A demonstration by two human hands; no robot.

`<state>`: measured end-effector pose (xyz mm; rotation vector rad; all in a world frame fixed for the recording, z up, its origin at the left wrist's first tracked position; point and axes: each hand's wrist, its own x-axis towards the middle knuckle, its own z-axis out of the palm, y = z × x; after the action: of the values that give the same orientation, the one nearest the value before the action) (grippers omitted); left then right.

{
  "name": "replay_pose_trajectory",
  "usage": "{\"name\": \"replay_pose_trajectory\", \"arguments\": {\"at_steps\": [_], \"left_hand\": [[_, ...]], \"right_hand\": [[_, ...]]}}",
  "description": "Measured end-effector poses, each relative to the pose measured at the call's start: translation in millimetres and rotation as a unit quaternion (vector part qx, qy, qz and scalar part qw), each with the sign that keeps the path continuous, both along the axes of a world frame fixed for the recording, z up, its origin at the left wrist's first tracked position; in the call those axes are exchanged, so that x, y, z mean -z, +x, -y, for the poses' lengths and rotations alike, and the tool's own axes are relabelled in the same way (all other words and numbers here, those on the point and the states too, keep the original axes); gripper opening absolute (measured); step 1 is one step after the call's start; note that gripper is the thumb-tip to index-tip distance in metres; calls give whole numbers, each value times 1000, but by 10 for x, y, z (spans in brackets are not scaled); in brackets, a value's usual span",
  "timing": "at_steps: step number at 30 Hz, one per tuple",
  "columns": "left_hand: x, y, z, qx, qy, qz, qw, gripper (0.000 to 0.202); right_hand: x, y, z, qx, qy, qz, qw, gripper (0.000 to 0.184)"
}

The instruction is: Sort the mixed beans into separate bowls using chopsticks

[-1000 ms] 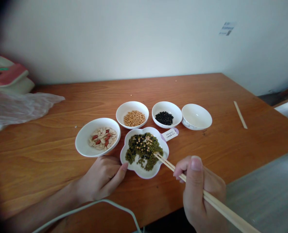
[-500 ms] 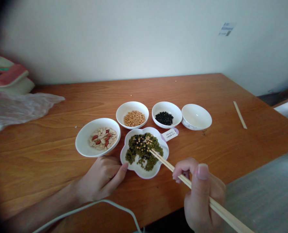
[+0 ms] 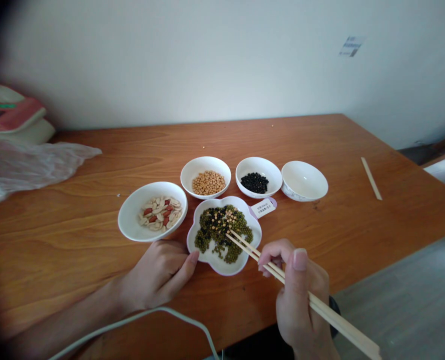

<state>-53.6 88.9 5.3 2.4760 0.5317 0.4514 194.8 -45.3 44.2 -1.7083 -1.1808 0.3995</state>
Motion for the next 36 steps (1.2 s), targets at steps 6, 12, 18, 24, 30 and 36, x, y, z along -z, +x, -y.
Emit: {"name": "replay_pose_trajectory", "arguments": {"at_steps": [6,12,18,24,30,36], "left_hand": [[-15,1,-2,5,-4,2,1000,57],[-7,-7,2,4,-3,-7,1000,58],[-16,-9,1,6,-1,-11,1000,59],[-22,-5,4,7,14,-2,1000,59],[-41,-1,-3,6,13,1,1000,59],[-29,5,0,10,6,-2,1000,58]], "right_hand": [[-14,-15,-23,3,-2,15,1000,86],[-13,-13,-13,14,-9,21,1000,88],[3,-4,-6,-3,-9,23,1000,89],[-2,-27,-9,6,-16,28,999,89],[33,-2,7,24,5,20,999,88],[-85,35,-8,33,66,21,997,88]]}}
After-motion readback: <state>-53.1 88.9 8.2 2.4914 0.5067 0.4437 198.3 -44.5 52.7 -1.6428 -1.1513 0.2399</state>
